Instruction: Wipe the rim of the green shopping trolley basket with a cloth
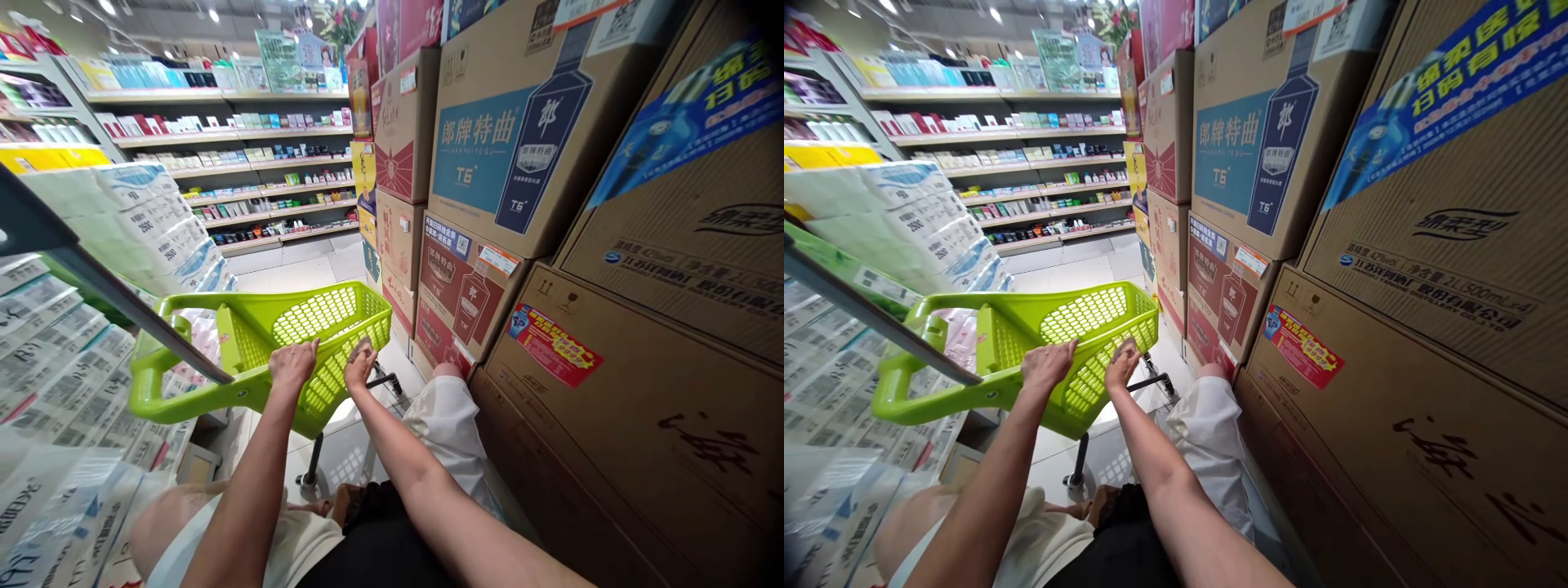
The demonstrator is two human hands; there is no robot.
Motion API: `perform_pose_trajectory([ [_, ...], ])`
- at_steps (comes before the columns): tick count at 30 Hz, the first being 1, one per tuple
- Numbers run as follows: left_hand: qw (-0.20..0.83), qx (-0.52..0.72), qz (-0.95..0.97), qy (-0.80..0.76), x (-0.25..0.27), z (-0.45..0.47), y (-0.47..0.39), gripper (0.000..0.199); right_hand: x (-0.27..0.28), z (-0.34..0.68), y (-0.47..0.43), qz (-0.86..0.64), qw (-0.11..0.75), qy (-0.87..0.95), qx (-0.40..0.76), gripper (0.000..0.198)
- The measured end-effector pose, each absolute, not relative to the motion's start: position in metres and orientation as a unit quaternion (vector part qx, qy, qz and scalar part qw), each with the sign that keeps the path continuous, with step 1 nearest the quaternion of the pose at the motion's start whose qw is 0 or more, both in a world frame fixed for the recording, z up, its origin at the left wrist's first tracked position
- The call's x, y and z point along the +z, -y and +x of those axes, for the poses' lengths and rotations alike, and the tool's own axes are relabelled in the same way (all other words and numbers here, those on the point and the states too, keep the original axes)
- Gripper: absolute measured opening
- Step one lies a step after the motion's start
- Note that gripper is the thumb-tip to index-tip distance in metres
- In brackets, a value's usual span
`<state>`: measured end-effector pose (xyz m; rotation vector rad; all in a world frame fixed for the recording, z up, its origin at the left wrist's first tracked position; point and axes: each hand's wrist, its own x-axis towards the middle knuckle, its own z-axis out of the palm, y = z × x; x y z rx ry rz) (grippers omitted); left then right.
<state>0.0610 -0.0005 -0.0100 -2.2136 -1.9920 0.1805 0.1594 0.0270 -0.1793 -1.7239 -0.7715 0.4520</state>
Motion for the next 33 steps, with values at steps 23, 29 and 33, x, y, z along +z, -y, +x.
perform_pose_trajectory([
  [23,0.045,0.053,-0.714,0.697,0.011,0.075,0.030,0.045,-0.172,0.154,-0.025,-0.697,0.551,0.433,0.154,0.038],
  [29,0.057,0.067,-0.712,0.696,0.020,0.071,0.037,0.040,-0.184,0.153,-0.027,-0.729,0.532,0.379,0.206,0.034],
  [33,0.052,0.076,-0.724,0.683,0.024,0.069,0.039,0.043,-0.180,0.145,-0.027,-0.699,0.553,0.418,0.175,0.039],
])
